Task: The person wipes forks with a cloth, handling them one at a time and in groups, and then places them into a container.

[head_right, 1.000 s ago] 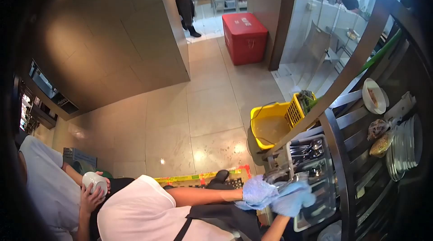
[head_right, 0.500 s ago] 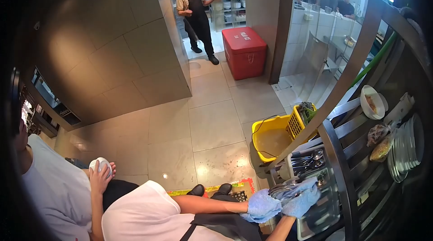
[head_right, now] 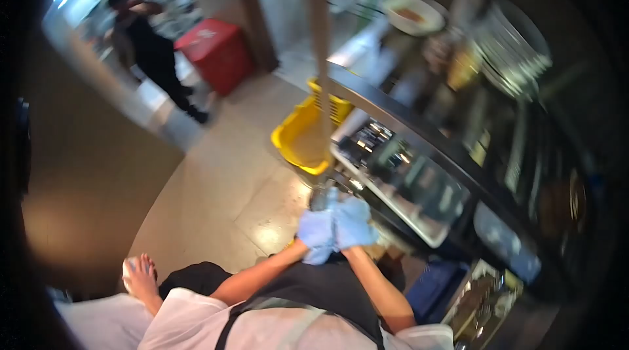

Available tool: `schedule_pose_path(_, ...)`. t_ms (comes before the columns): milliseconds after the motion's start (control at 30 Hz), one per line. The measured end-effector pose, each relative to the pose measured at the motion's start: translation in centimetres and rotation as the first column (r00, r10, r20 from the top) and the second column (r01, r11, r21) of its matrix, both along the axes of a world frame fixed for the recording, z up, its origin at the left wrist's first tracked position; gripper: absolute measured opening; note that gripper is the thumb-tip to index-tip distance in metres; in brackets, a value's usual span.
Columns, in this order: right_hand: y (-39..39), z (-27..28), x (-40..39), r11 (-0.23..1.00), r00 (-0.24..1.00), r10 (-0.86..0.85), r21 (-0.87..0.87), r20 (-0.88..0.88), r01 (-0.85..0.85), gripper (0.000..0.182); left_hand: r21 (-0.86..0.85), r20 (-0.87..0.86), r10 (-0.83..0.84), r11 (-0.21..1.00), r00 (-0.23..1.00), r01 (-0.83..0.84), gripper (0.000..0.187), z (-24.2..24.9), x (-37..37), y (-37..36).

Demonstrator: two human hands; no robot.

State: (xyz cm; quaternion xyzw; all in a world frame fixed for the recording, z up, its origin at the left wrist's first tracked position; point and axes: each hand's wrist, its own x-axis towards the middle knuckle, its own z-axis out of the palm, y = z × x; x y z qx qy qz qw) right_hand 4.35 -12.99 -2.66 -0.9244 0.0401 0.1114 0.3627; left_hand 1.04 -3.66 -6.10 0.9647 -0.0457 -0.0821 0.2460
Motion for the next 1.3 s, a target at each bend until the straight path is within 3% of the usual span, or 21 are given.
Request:
schedule_pose_path(67, -2.0, -0.7, -0.6, 0.990, 0.985, -0.140, -0.014, -0.101, 0.139, 0.022, 0.124, 0.045, -0.141, 0.983, 0.989, 0.134, 0.020, 1.6, -0.1, -0.5)
schedule_pose_path(100, -3.3, -4.1, -0.1, 0.992, 0.997, -0.073, -0.098, 0.003, 0.073, 0.022, 0.114, 0.081, -0.286, 0.954, 0.955, 0.276, 0.024, 1.6, 0.0, -0.2)
schedule_pose_path(167, -5.2, -7.6, 0.7, 0.980, 0.996, -0.007, -0.198, 0.089, 0.025, 0.021, -0.391, 0.116, -0.081, 0.913, 0.990, 0.121, 0.024, -2.0, -0.7, -0.1)
schedule_pose_path(200, -6.2, -8.1, 1.9, 0.997, 1.000, -0.004, 0.074, 0.002, 0.003, 0.021, -0.545, 0.107, -0.013, 0.835, 0.994, 0.069, 0.024, -3.1, -0.8, -0.1)
schedule_pose_path(267, -8.0, -8.7, 4.9, 0.809, 0.987, 0.083, 0.588, -0.137, 0.013, 0.022, -0.339, 0.274, -0.115, 0.918, 0.955, 0.207, 0.021, -3.0, -0.7, 0.2)
schedule_pose_path(300, -8.7, -7.9, 6.0, 0.779, 0.976, 0.141, 0.626, -0.166, -0.006, 0.021, -0.261, 0.319, -0.153, 0.934, 0.935, 0.242, 0.020, -2.7, -0.7, 0.2)
schedule_pose_path(333, -9.2, -6.7, 7.0, 0.816, 0.967, 0.189, 0.576, -0.170, -0.058, 0.021, -0.410, 0.073, -0.070, 0.907, 0.995, 0.094, 0.022, -1.9, -0.5, 0.0)
schedule_pose_path(433, -8.8, -4.3, 6.0, 0.947, 0.957, 0.270, 0.206, -0.107, -0.244, 0.023, -0.531, -0.087, 0.035, 0.844, 0.996, -0.076, 0.027, -4.0, -1.0, 0.9)
schedule_pose_path(500, -6.6, -3.3, 3.7, 0.956, 0.965, 0.260, -0.151, 0.044, -0.251, 0.027, -0.515, 0.123, -0.042, 0.851, 0.992, 0.100, 0.029, -1.3, 0.0, 1.2)
schedule_pose_path(567, -4.3, -2.7, 1.8, 0.931, 0.971, 0.213, -0.324, 0.111, -0.167, 0.032, -0.522, 0.057, -0.091, 0.846, 0.994, 0.107, 0.027, -3.5, 0.5, 1.9)
schedule_pose_path(700, -1.3, 1.8, 1.5, 0.936, 0.964, 0.168, -0.274, -0.205, -0.221, 0.039, -0.526, 0.002, 0.017, 0.850, 1.000, -0.014, 0.023, -2.4, 1.2, 1.7)
schedule_pose_path(767, -2.2, -1.2, 1.7, 0.985, 0.846, 0.040, 0.121, 0.532, -0.122, 0.035, -0.527, 0.009, 0.056, 0.849, 0.998, -0.043, 0.023, -2.2, 1.4, 1.8)
schedule_pose_path(833, -2.6, -1.2, 1.3, 0.986, 0.784, 0.148, -0.032, 0.603, -0.162, 0.030, -0.618, -0.090, -0.013, 0.785, 0.996, -0.046, 0.021, -3.1, 1.0, 2.2)
schedule_pose_path(900, -2.3, 0.0, 0.9, 0.809, 0.954, 0.283, -0.560, 0.102, -0.180, 0.029, -0.599, -0.066, -0.063, 0.801, 0.996, 0.011, 0.021, -4.0, 0.7, 2.5)
schedule_pose_path(933, -2.1, -0.5, 0.5, 0.786, 0.911, 0.278, -0.617, 0.303, -0.035, 0.028, -0.545, -0.003, -0.088, 0.835, 0.996, 0.072, 0.021, -4.5, 0.4, 2.7)
schedule_pose_path(967, -1.8, -0.8, 0.1, 0.760, 0.830, 0.268, -0.637, 0.489, 0.130, 0.027, -0.484, 0.050, -0.119, 0.866, 0.992, 0.129, 0.021, -4.9, 0.3, 2.9)
schedule_pose_path(1067, -2.7, -1.1, 0.2, 0.903, 0.917, 0.196, -0.429, 0.348, -0.030, 0.020, -0.342, 0.136, -0.174, 0.916, 0.975, 0.211, 0.020, -4.6, -0.1, 3.1)
schedule_pose_path(1167, -3.1, -3.4, 0.4, 0.886, 0.871, 0.291, -0.456, 0.395, -0.089, 0.018, -0.185, 0.262, -0.262, 0.931, 0.929, 0.314, 0.020, -3.1, 0.0, 2.5)
schedule_pose_path(1200, -3.0, -3.6, 0.4, 0.878, 0.853, 0.323, -0.466, 0.411, -0.108, 0.017, 0.071, 0.252, -0.317, 0.948, 0.914, 0.309, 0.018, 1.3, -0.1, 2.1)
schedule_pose_path(1267, -2.5, -3.1, 0.1, 0.823, 0.889, 0.353, -0.549, 0.291, -0.147, 0.019, -0.070, 0.208, -0.202, 0.973, 0.957, 0.220, 0.017, 0.2, -0.1, 2.0)
schedule_pose_path(1300, -2.8, -4.0, -0.4, 0.823, 0.888, 0.354, -0.549, 0.294, -0.146, 0.019, 0.001, 0.227, -0.266, 0.962, 0.937, 0.273, 0.016, -0.3, 0.0, 2.2)
